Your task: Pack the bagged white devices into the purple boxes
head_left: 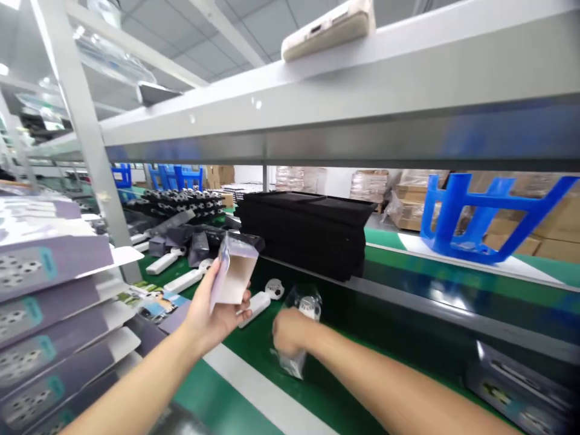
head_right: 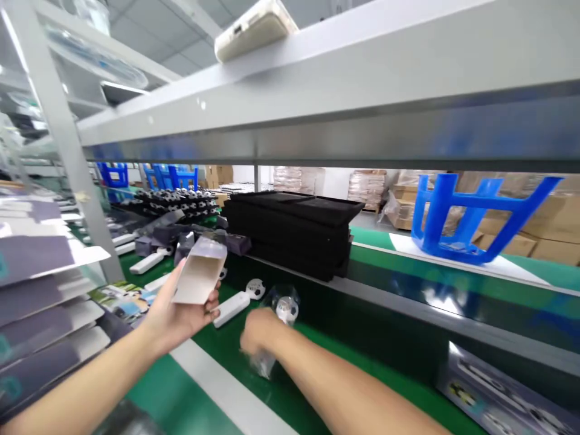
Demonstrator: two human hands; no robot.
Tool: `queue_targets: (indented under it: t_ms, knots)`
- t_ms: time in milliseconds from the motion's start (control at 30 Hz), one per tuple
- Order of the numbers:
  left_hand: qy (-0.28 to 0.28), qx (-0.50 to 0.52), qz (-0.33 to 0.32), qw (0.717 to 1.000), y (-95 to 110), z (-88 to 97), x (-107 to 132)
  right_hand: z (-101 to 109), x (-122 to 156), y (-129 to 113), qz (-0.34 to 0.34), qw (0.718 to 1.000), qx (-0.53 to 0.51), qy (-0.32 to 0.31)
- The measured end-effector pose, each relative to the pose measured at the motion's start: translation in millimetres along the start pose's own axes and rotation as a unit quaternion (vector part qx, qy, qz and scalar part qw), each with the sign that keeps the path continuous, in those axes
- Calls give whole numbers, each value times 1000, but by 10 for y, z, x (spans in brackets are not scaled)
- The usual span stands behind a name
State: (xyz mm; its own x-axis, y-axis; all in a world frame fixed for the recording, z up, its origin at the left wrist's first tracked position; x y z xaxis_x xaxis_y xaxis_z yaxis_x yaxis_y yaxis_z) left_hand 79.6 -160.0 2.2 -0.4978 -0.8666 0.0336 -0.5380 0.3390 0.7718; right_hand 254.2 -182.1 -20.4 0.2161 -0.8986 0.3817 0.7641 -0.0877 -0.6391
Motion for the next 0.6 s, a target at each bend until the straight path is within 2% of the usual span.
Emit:
queue_targets:
  t_ms: [33, 100, 167, 200, 233, 267, 300, 333, 367, 400, 467, 533, 600]
  knots:
    - [-14, 10, 7, 1000, -13, 15, 16, -10, -112, 10, 9, 996, 85, -24]
    - [-51, 13, 11, 999, -9, 21, 62, 62, -152, 270, 21, 965, 255, -49]
    - [-87, -1, 8, 996, -5, -14, 88, 219, 31, 735, -17, 920, 389, -48]
    - [-99, -8, 6, 995, -16, -49, 81, 305, 187, 966, -47, 905, 421, -34]
    - [-102, -13, 2, 995, -42, -92, 57, 380, 374, 1155, -76, 907, 414, -9]
    - [-98, -15, -2, 995, -85, -148, 20, 427, 580, 1285, -99, 930, 354, 15]
    - [-91, -12, -6, 996, -149, -220, -25, 432, 789, 1340, -99, 962, 253, 31]
    - [-85, -7, -6, 996, -233, -309, -71, 400, 988, 1316, -74, 989, 119, 42]
    - [-80, 1, -7, 997, -332, -414, -111, 334, 1165, 1228, -36, 998, -24, 41]
    - [-75, 9, -3, 997, -445, -531, -140, 242, 1314, 1095, 4, 988, -156, 22]
    - [-89, 26, 26, 995, -695, -792, -154, 45, 1525, 782, 71, 940, -332, -26]
    - [-119, 41, 69, 990, -939, -1052, -111, -87, 1637, 542, 123, 893, -431, -44]
    - [-144, 45, 119, 981, -1165, -1281, -37, -112, 1698, 453, 156, 853, -497, -26]
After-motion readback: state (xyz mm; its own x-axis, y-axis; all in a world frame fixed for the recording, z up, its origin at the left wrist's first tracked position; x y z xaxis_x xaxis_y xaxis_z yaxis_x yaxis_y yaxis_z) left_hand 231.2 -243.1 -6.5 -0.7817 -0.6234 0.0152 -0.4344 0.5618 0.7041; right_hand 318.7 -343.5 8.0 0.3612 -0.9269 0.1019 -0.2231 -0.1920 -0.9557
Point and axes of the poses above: each hand's wrist, its own x-axis away from the middle knuckle, its own z-axis out of the back of the hand, y = z × x, the point moved 3 cm from there along -x, towards the middle knuckle, and after that the axes turned 9 degrees about -y, right-handed, at the moved point
